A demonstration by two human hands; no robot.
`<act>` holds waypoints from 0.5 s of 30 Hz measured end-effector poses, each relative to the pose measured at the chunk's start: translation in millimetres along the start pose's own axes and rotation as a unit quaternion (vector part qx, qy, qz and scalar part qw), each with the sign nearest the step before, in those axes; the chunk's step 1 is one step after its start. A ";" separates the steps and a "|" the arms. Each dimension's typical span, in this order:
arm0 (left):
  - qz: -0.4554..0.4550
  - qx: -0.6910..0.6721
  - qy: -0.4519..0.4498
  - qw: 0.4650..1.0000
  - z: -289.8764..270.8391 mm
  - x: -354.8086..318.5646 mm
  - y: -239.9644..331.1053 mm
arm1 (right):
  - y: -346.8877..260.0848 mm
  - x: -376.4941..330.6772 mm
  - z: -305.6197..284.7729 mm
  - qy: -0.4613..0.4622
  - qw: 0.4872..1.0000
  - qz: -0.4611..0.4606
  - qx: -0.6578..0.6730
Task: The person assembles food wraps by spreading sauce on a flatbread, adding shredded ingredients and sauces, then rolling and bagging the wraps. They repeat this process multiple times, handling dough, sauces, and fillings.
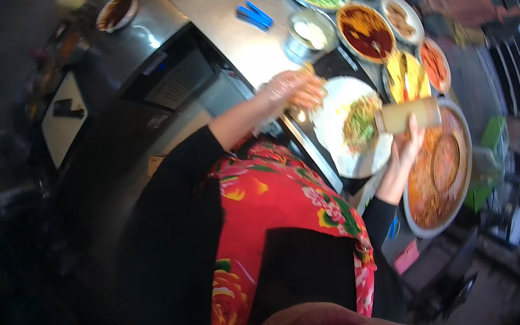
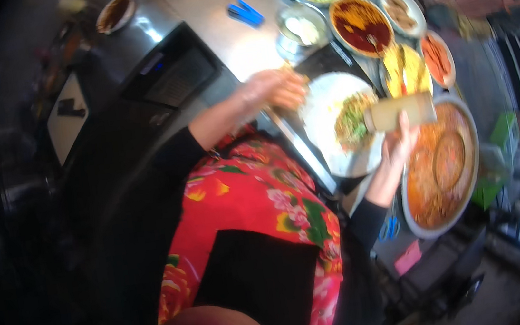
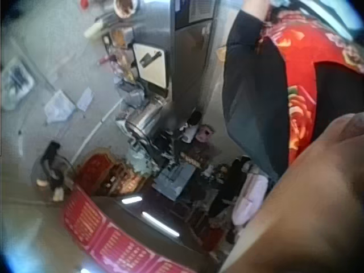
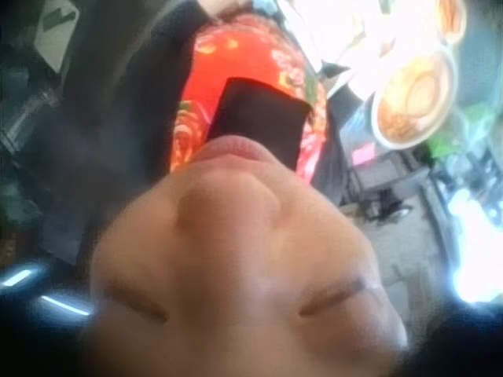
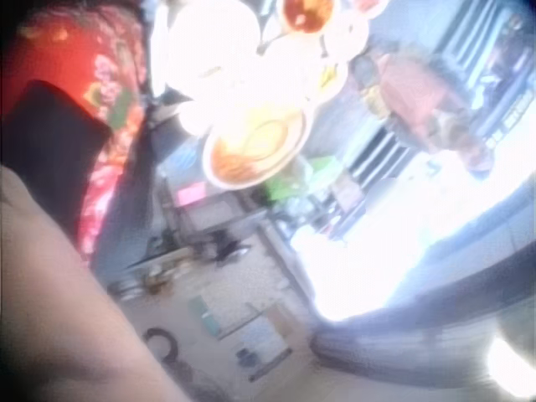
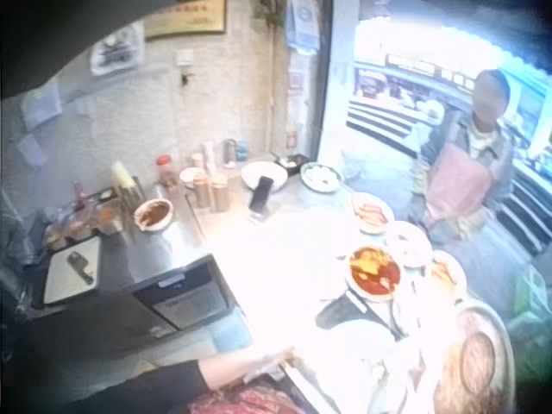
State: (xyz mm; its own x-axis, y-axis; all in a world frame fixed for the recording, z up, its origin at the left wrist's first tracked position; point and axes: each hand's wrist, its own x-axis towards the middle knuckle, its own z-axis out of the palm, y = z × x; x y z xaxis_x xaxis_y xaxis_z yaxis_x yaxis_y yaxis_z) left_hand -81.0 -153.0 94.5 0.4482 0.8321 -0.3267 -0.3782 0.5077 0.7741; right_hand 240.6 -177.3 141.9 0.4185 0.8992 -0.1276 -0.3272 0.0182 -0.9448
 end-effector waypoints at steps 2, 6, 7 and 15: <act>0.090 0.075 0.058 0.991 -36.5 -1.0 31.7 | 22.3 34.9 28.1 -0.116 0.988 -0.097 -0.013; 0.062 0.026 0.155 0.986 -89.7 -21.2 53.8 | 52.5 82.7 76.8 -0.164 0.964 -0.195 -0.079; 0.060 0.024 0.124 0.990 -94.4 -24.0 52.0 | 53.3 88.7 85.4 -0.121 0.971 -0.186 -0.094; 0.034 -0.009 0.122 0.992 -87.5 -28.2 41.1 | 31.5 92.9 100.7 -0.090 0.962 -0.224 -0.130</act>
State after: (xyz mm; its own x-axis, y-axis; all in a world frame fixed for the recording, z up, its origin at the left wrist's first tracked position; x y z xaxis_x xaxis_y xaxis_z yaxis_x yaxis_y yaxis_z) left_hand -180.1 -136.1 88.1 0.2119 0.8927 -0.3977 -0.4157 0.4507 0.7900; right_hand 183.9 -49.2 130.8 0.3064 0.8884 0.3419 0.0838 0.3326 -0.9393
